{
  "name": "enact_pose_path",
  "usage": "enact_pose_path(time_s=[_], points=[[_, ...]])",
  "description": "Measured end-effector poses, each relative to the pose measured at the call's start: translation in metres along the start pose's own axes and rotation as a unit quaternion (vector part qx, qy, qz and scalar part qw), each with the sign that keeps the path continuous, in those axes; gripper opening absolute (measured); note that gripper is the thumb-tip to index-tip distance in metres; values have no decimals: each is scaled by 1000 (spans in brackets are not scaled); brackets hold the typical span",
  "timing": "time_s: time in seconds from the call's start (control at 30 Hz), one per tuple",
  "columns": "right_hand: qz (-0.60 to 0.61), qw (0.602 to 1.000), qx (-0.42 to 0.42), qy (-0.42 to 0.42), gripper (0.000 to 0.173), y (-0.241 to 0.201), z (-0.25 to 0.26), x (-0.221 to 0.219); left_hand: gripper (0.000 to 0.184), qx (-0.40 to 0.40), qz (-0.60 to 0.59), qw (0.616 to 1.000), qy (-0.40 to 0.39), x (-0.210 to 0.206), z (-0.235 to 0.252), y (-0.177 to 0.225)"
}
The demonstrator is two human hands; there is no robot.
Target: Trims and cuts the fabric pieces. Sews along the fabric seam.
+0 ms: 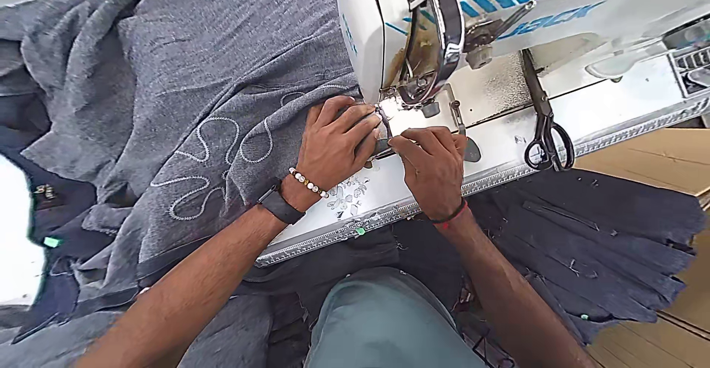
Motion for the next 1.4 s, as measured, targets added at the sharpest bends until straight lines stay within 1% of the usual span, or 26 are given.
enact_pose_path(time_s=[0.1, 0.2, 0.27, 0.37, 0.47, 0.63, 0.77, 0.83, 0.93, 1.07, 1.2, 1.3, 1.37, 1.4], points=[[12, 1000, 6, -24, 23, 0, 2, -3, 35, 0, 29, 999, -12, -1, 0, 0], [10, 998, 23, -62, 29, 0, 7, -7, 39, 3, 49, 998, -30, -4, -1, -1], [-17, 993, 61, -95, 32, -4, 13, -4, 39, 4, 51, 998, -36, -4, -2, -1], [-54, 979, 138, -140, 31, -16, 24, 4, 36, -13, 30, 999, -14, 1, -2, -1], [-83, 968, 169, -163, 28, -23, 33, 4, 34, -41, 15, 999, -10, 0, -2, -2], [-95, 978, 138, -128, 28, -13, 41, -10, 32, -44, 17, 999, 12, 4, 2, -7], [-119, 985, 81, -95, 26, -7, 35, -10, 35, -70, 8, 997, 6, 3, 3, -10], [-134, 984, 60, -105, 29, -5, 33, -8, 36, -86, 6, 996, 10, 1, 2, -12], [-140, 982, 49, -119, 30, -5, 35, -6, 35, -88, 6, 996, 10, 1, 3, -15], [-146, 978, 49, -138, 35, -3, 41, -8, 34, -95, 9, 995, 10, 1, 7, -21], [-156, 968, 51, -192, 41, -1, 47, -14, 30, -119, -12, 993, 16, 4, 10, -27], [-180, 962, 63, -196, 43, -6, 44, -14, 30, -126, -10, 992, 22, 4, 15, -32], [-153, 961, 66, -220, 42, -11, 36, -4, 31, -116, -8, 993, 20, 3, 17, -33], [-134, 961, 53, -236, 41, -11, 33, 4, 31, -109, -5, 994, 17, 3, 17, -34]])
Point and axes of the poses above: each hand's wrist, its own z-axis towards the middle knuckle, its own x-axis out of the back of the hand, y = z × x, the point moved 8 cm from there along z, towards the middle knuckle, and after that the axes turned 5 degrees about z, right-handed, at the moved point
